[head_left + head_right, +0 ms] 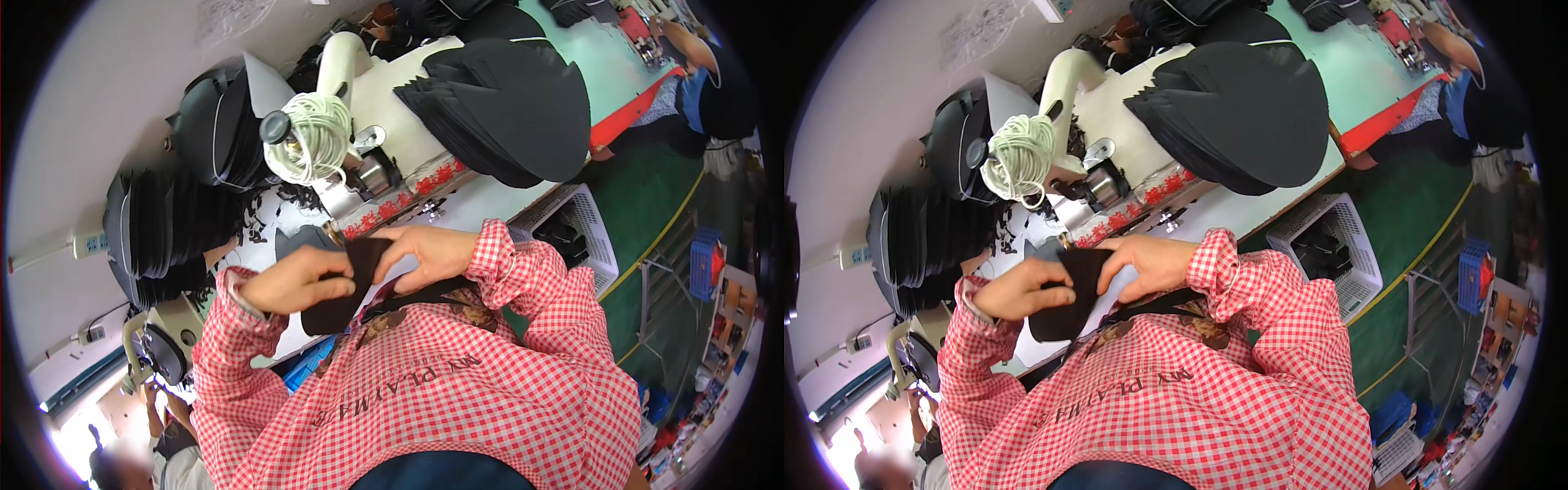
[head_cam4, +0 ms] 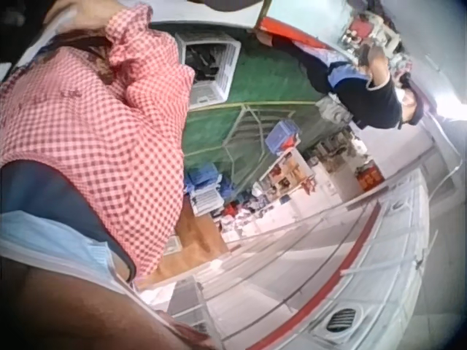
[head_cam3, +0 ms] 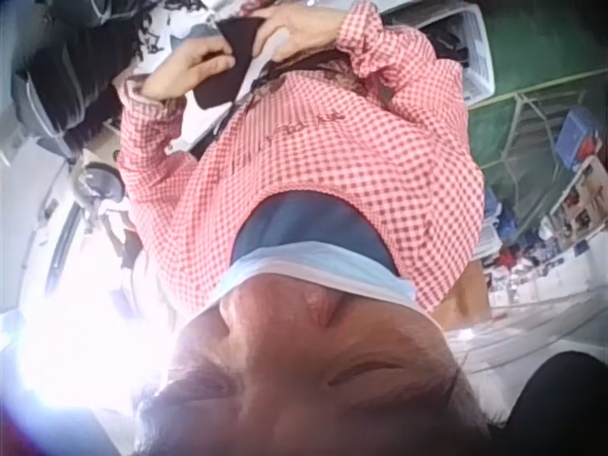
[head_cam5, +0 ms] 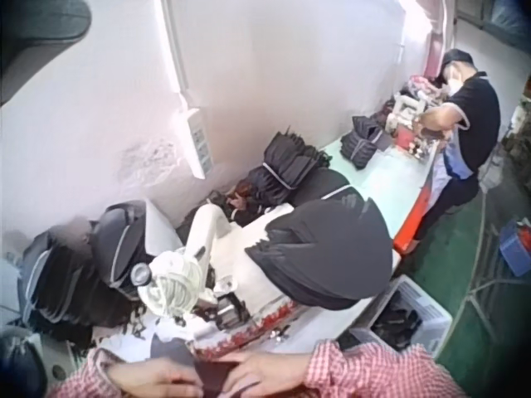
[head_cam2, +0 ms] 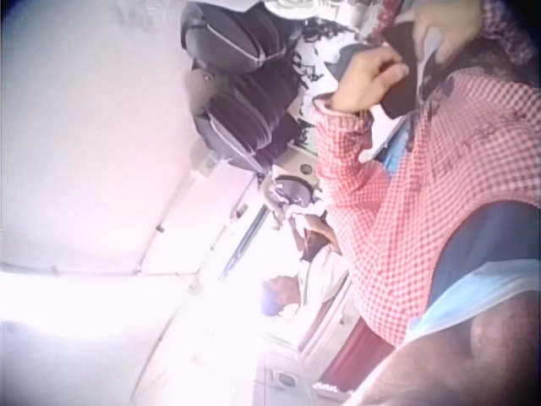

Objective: Sewing and organizing black fabric shoe upper components using an industrial sewing machine.

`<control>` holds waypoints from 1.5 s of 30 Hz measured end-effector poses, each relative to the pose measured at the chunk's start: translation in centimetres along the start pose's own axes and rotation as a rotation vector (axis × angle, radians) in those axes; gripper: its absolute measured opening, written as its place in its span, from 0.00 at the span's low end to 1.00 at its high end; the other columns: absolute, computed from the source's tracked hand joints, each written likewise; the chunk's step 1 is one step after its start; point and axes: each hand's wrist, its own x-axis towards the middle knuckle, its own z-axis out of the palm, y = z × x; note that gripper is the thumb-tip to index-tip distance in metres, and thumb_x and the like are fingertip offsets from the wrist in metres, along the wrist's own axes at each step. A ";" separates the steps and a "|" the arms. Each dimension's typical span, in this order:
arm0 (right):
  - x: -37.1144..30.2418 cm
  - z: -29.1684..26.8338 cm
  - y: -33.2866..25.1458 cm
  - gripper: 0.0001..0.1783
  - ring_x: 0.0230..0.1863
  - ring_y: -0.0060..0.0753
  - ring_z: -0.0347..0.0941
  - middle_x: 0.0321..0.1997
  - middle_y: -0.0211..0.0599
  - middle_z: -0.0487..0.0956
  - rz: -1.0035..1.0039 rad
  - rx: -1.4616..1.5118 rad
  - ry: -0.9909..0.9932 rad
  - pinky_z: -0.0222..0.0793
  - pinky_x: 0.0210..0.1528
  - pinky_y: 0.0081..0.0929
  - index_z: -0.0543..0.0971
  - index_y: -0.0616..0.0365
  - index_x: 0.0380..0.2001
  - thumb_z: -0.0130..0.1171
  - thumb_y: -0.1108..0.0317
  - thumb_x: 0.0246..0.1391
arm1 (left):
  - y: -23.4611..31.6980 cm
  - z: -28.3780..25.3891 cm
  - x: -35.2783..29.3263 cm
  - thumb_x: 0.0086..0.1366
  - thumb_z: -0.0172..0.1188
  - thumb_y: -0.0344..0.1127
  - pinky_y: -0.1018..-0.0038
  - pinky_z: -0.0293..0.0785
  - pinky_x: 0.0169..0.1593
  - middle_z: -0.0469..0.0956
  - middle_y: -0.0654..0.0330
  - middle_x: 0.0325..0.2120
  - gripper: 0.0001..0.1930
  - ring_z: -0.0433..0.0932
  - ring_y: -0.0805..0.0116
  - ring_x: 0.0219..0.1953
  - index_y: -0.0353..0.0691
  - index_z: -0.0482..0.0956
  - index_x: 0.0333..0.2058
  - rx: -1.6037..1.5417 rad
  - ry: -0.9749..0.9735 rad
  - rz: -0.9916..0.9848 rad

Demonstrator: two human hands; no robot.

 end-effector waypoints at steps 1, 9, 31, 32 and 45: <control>0.3 -0.2 -0.5 0.12 0.45 0.43 0.74 0.42 0.46 0.78 0.223 -0.030 0.006 0.68 0.50 0.31 0.81 0.57 0.33 0.58 0.71 0.40 | -0.9 -0.5 0.3 0.62 0.56 0.33 0.74 0.69 0.34 0.72 0.57 0.21 0.08 0.73 0.71 0.27 0.34 0.73 0.31 0.027 0.023 -0.055; 3.9 6.6 1.5 0.22 0.28 0.26 0.74 0.33 0.43 0.79 0.246 0.030 0.461 0.70 0.33 0.25 0.73 0.62 0.49 0.55 0.73 0.47 | -7.5 -2.9 0.9 0.65 0.50 0.34 0.84 0.66 0.29 0.73 0.69 0.23 0.09 0.69 0.83 0.23 0.37 0.75 0.30 -0.830 0.128 -0.460; -1.8 -3.0 -2.5 0.11 0.34 0.44 0.77 0.32 0.44 0.80 0.179 -0.421 0.589 0.72 0.39 0.34 0.81 0.57 0.34 0.56 0.73 0.44 | -4.4 2.1 4.1 0.71 0.41 0.41 0.80 0.67 0.22 0.72 0.60 0.24 0.17 0.74 0.74 0.20 0.33 0.69 0.45 -0.279 0.491 -0.095; -2.3 -3.1 -3.0 0.11 0.31 0.43 0.77 0.30 0.44 0.80 0.144 -0.438 0.709 0.72 0.37 0.32 0.81 0.57 0.34 0.56 0.74 0.44 | -4.3 2.2 3.4 0.71 0.40 0.42 0.81 0.66 0.19 0.73 0.59 0.25 0.17 0.76 0.73 0.18 0.33 0.69 0.46 -0.473 0.375 -0.270; 1.2 -1.0 -2.6 0.20 0.38 0.55 0.72 0.37 0.54 0.75 0.198 -0.559 0.905 0.69 0.42 0.42 0.73 0.65 0.45 0.55 0.76 0.45 | -5.0 0.7 5.5 0.68 0.46 0.34 0.80 0.67 0.16 0.76 0.57 0.17 0.12 0.75 0.72 0.13 0.29 0.73 0.37 -0.118 0.598 -0.336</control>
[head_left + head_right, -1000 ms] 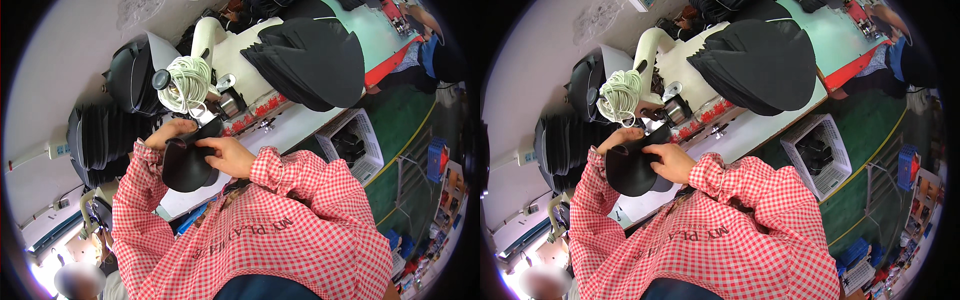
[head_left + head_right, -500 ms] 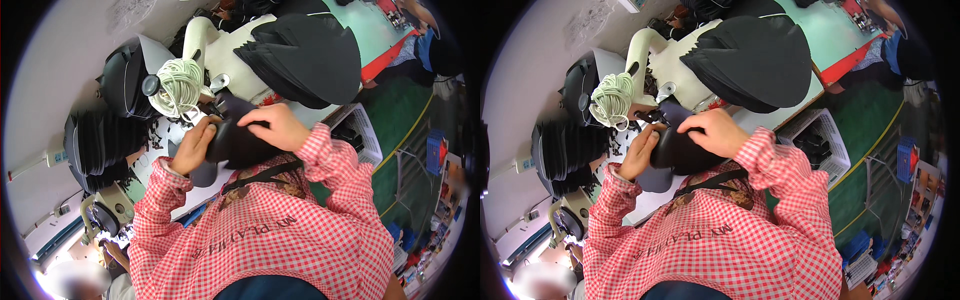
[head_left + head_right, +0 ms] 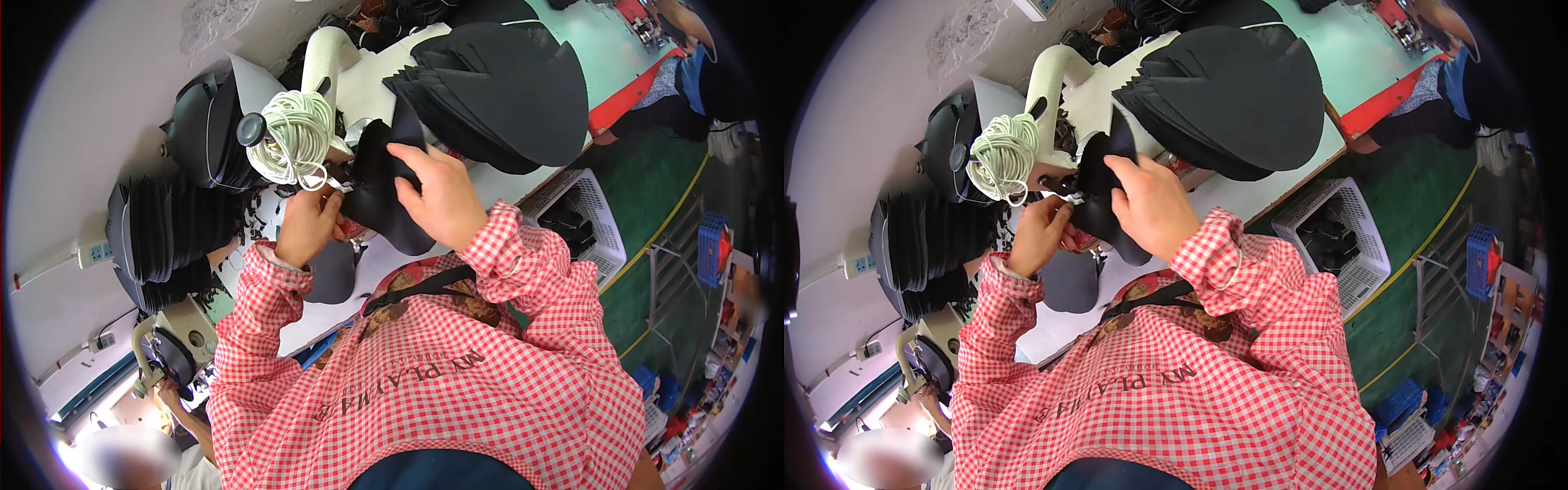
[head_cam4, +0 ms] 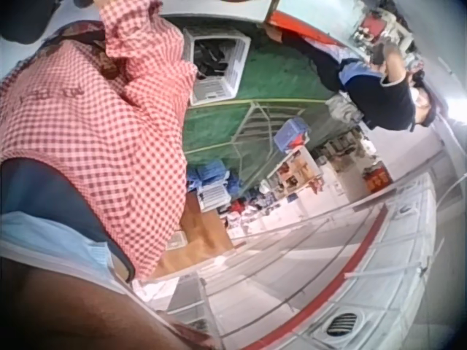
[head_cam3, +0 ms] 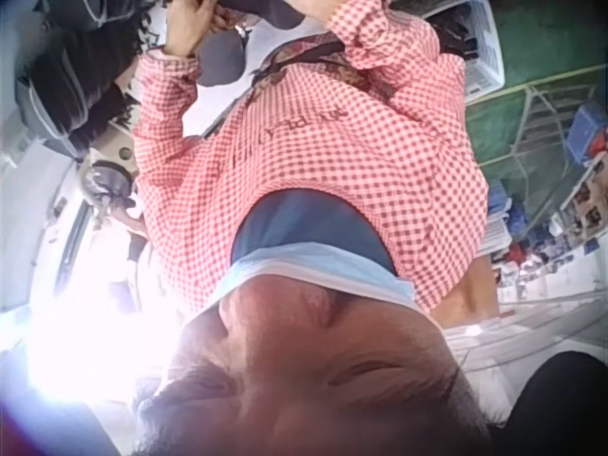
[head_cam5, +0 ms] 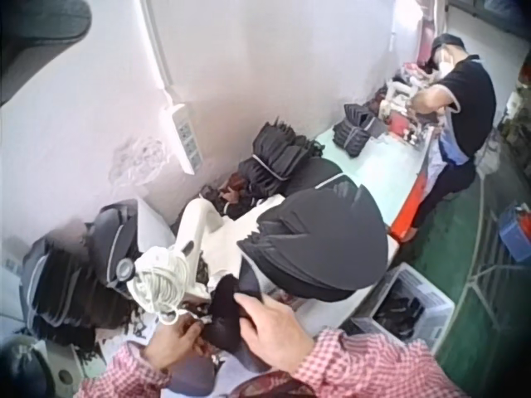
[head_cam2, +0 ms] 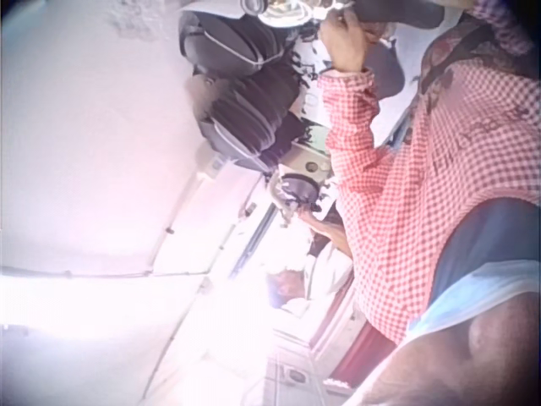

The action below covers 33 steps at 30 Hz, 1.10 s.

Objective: Sewing and organizing black fabric shoe upper components using an industrial sewing machine.

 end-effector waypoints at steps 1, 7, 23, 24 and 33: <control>0.3 0.2 0.0 0.20 0.38 0.56 0.72 0.37 0.55 0.75 0.025 0.011 -0.013 0.69 0.42 0.43 0.73 0.66 0.45 0.55 0.76 0.45 | 0.4 0.0 0.1 0.68 0.47 0.33 0.80 0.68 0.16 0.76 0.57 0.16 0.11 0.75 0.72 0.13 0.29 0.73 0.36 0.045 0.032 0.021; 2.2 -4.2 -0.8 0.17 0.28 0.50 0.73 0.28 0.49 0.76 -0.006 -0.082 -0.021 0.69 0.32 0.39 0.77 0.59 0.41 0.55 0.75 0.43 | 0.6 0.8 0.5 0.66 0.49 0.34 0.78 0.67 0.15 0.75 0.58 0.15 0.11 0.73 0.71 0.11 0.29 0.73 0.33 -0.119 0.034 0.012; -0.6 -6.1 -1.3 0.10 0.38 0.38 0.74 0.38 0.35 0.78 -0.386 -0.238 0.001 0.70 0.40 0.34 0.79 0.57 0.31 0.58 0.75 0.40 | -15.3 -1.2 -1.5 0.49 0.67 0.36 0.59 0.75 0.36 0.77 0.52 0.35 0.21 0.79 0.51 0.35 0.42 0.71 0.41 1.070 -0.143 0.087; -1.1 -5.0 -1.6 0.09 0.38 0.39 0.75 0.37 0.37 0.78 -0.369 -0.116 -0.052 0.70 0.39 0.36 0.79 0.57 0.32 0.57 0.72 0.44 | -14.7 -1.1 -1.4 0.51 0.64 0.34 0.59 0.76 0.35 0.77 0.51 0.34 0.16 0.79 0.52 0.34 0.40 0.70 0.38 1.087 -0.144 0.119; -4.6 -0.3 4.7 0.12 0.37 0.47 0.75 0.37 0.45 0.79 0.102 0.052 -0.575 0.70 0.42 0.39 0.79 0.58 0.36 0.53 0.67 0.48 | -16.0 0.9 -2.7 0.52 0.60 0.34 0.59 0.76 0.35 0.79 0.46 0.27 0.14 0.80 0.48 0.34 0.37 0.71 0.36 0.897 -0.082 -0.060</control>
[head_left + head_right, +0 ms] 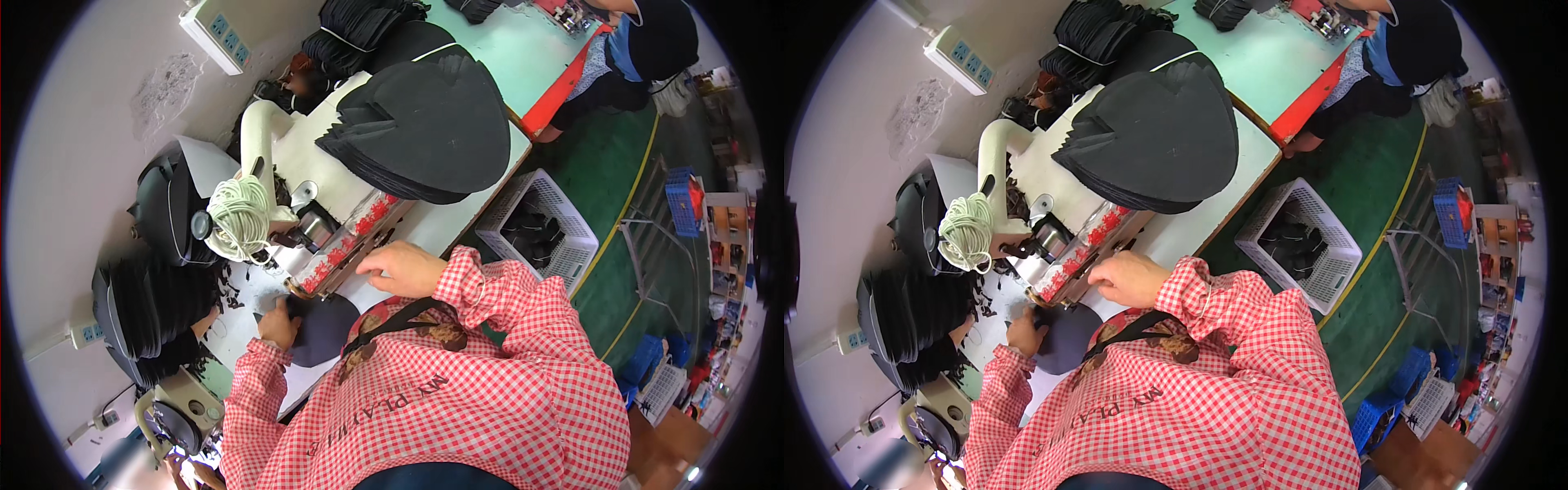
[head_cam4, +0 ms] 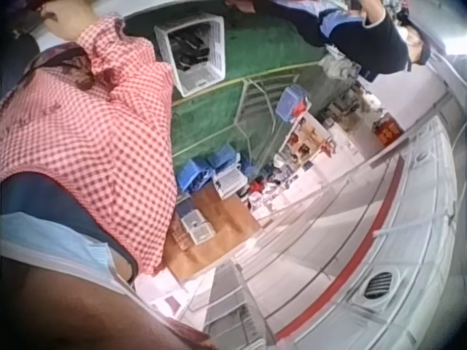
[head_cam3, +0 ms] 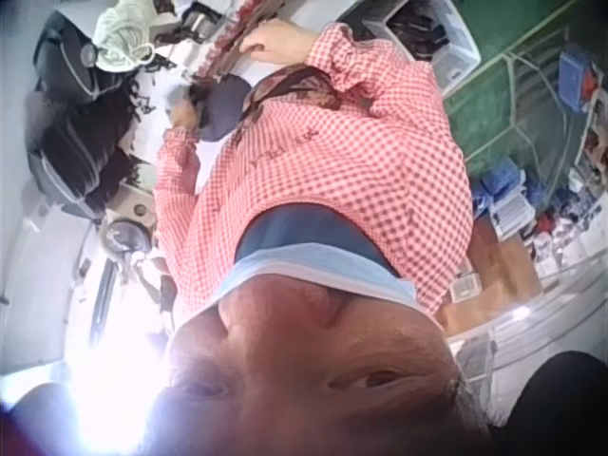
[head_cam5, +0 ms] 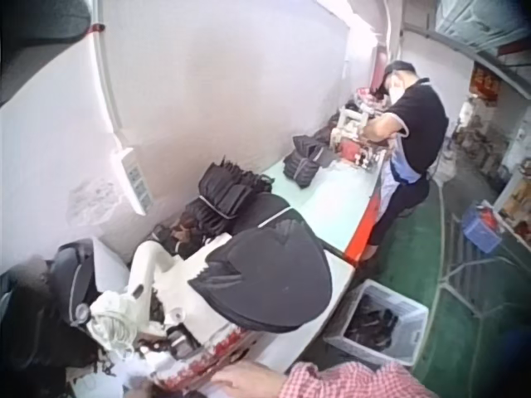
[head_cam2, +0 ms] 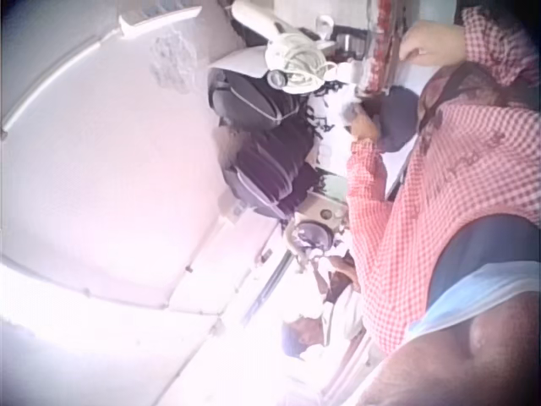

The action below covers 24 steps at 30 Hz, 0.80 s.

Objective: Sewing and organizing black fabric shoe upper components using an industrial sewing machine.

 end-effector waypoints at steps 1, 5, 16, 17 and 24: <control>-0.1 0.3 0.1 0.13 0.42 0.47 0.75 0.39 0.45 0.79 0.086 0.016 -0.059 0.68 0.45 0.40 0.79 0.58 0.35 0.53 0.69 0.45 | -0.7 0.1 0.0 0.51 0.62 0.36 0.59 0.75 0.37 0.80 0.47 0.29 0.14 0.79 0.48 0.35 0.36 0.74 0.36 -0.133 -0.087 0.050; 0.9 2.5 2.0 0.15 0.51 0.46 0.71 0.44 0.46 0.78 -0.357 0.046 -0.095 0.62 0.57 0.36 0.80 0.61 0.34 0.57 0.69 0.39 | 4.4 -8.4 -2.9 0.55 0.60 0.35 0.64 0.72 0.35 0.78 0.50 0.27 0.11 0.77 0.52 0.29 0.34 0.77 0.34 -0.423 -0.310 0.430; 3.9 0.1 -3.5 0.09 0.40 0.35 0.76 0.43 0.41 0.79 -0.553 0.109 0.234 0.69 0.46 0.27 0.80 0.61 0.29 0.57 0.74 0.39 | 5.9 -17.1 -3.6 0.64 0.54 0.31 0.83 0.67 0.31 0.70 0.69 0.25 0.07 0.68 0.85 0.28 0.34 0.73 0.39 -1.105 -0.561 0.521; 3.8 -0.9 -3.8 0.11 0.39 0.36 0.76 0.39 0.40 0.80 -0.562 0.245 0.094 0.69 0.46 0.26 0.81 0.59 0.30 0.58 0.73 0.39 | 6.6 -18.5 -4.4 0.64 0.54 0.31 0.83 0.63 0.36 0.69 0.69 0.28 0.07 0.64 0.86 0.32 0.33 0.73 0.37 -1.057 -0.618 0.538; 3.1 1.8 -3.9 0.13 0.36 0.45 0.77 0.33 0.45 0.80 -0.214 0.147 0.118 0.72 0.42 0.34 0.79 0.60 0.36 0.56 0.71 0.44 | 5.3 -15.6 -1.4 0.65 0.54 0.35 0.86 0.62 0.30 0.69 0.74 0.22 0.08 0.64 0.87 0.25 0.35 0.74 0.32 -1.241 -0.622 0.293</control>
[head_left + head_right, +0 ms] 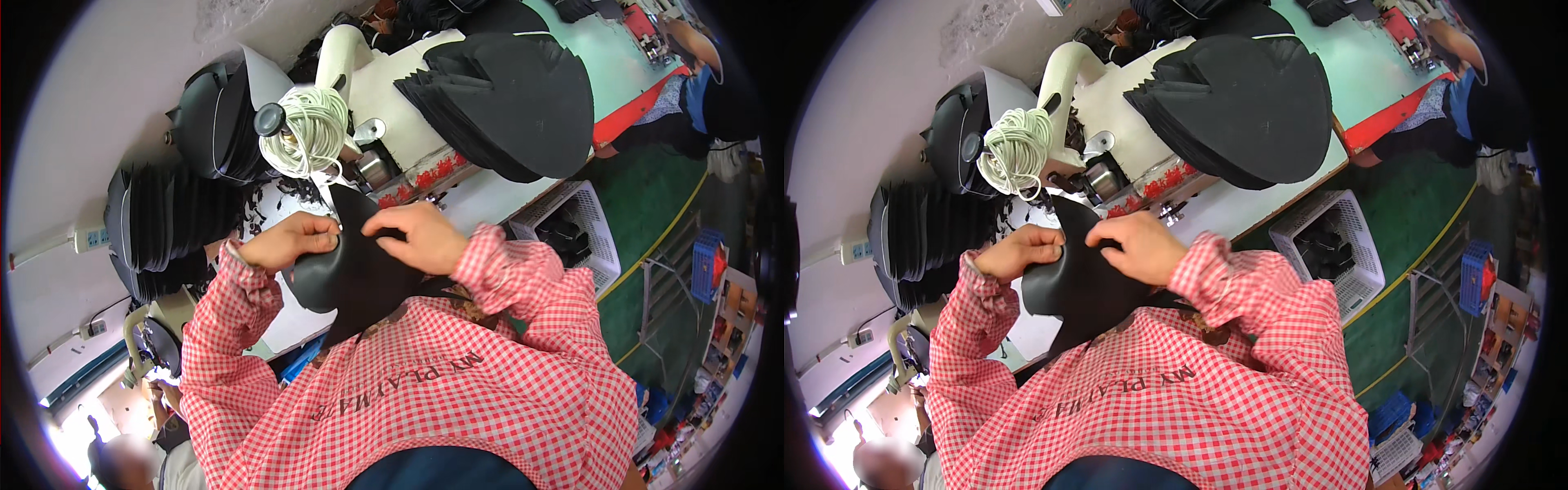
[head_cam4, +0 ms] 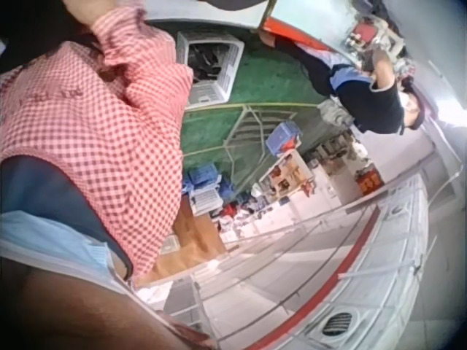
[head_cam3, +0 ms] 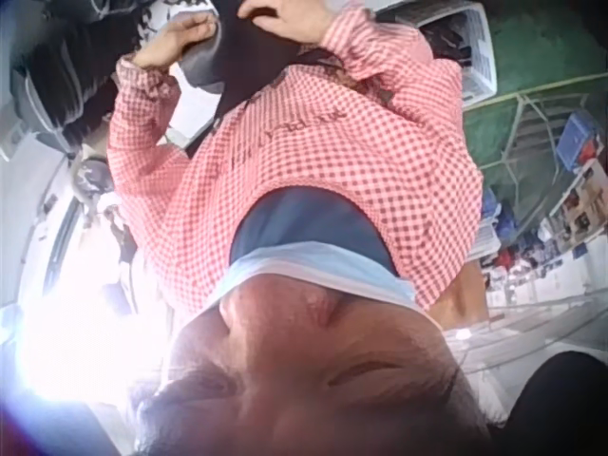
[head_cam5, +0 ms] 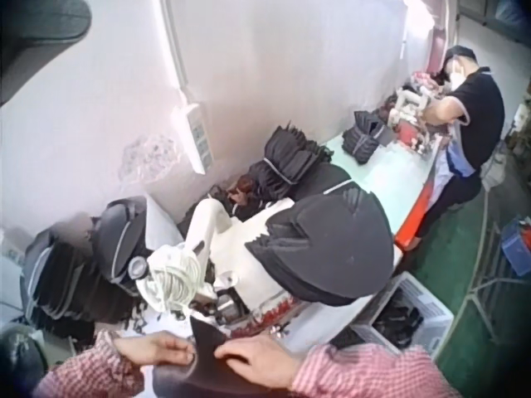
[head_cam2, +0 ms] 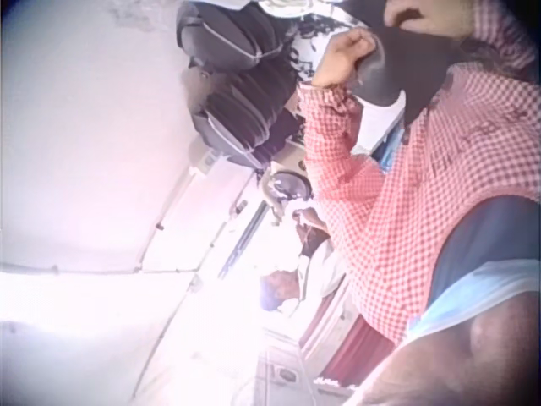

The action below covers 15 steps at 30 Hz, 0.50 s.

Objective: Sewing and organizing black fabric shoe upper components using an industrial sewing machine.

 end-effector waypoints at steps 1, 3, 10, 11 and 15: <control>-0.2 1.5 -0.3 0.15 0.37 0.50 0.76 0.34 0.50 0.78 0.024 -0.002 0.039 0.72 0.42 0.38 0.77 0.60 0.39 0.56 0.71 0.45 | -0.8 -0.3 0.0 0.64 0.54 0.35 0.84 0.66 0.34 0.71 0.71 0.25 0.08 0.67 0.86 0.28 0.35 0.73 0.32 -0.160 0.008 -0.061; -0.4 4.2 0.1 0.19 0.33 0.45 0.77 0.31 0.49 0.79 0.078 0.080 0.027 0.72 0.38 0.34 0.75 0.60 0.44 0.57 0.70 0.45 | -1.2 -1.2 0.3 0.64 0.55 0.35 0.84 0.67 0.34 0.71 0.71 0.25 0.08 0.68 0.85 0.28 0.35 0.74 0.31 -0.172 0.047 -0.069; 1.7 5.3 -1.9 0.23 0.29 0.46 0.77 0.26 0.52 0.77 0.281 0.312 -0.080 0.71 0.33 0.36 0.74 0.66 0.45 0.57 0.68 0.42 | -0.7 -3.0 0.2 0.64 0.51 0.36 0.84 0.58 0.12 0.70 0.68 0.16 0.08 0.64 0.82 0.10 0.37 0.73 0.31 -0.162 0.264 -0.130; 1.9 5.5 -1.6 0.23 0.28 0.47 0.76 0.26 0.53 0.77 0.232 0.310 -0.037 0.71 0.33 0.36 0.74 0.66 0.44 0.57 0.68 0.42 | -0.6 -2.9 0.2 0.64 0.51 0.36 0.84 0.54 0.09 0.69 0.68 0.14 0.08 0.61 0.82 0.07 0.38 0.73 0.30 -0.142 0.334 -0.099; 2.2 5.8 -0.9 0.24 0.21 0.25 0.70 0.23 0.41 0.76 0.192 0.331 -0.033 0.66 0.25 0.25 0.71 0.66 0.49 0.56 0.70 0.47 | 0.4 -3.7 0.5 0.63 0.51 0.37 0.82 0.57 0.10 0.71 0.65 0.16 0.09 0.66 0.79 0.10 0.37 0.73 0.32 -0.169 0.244 -0.075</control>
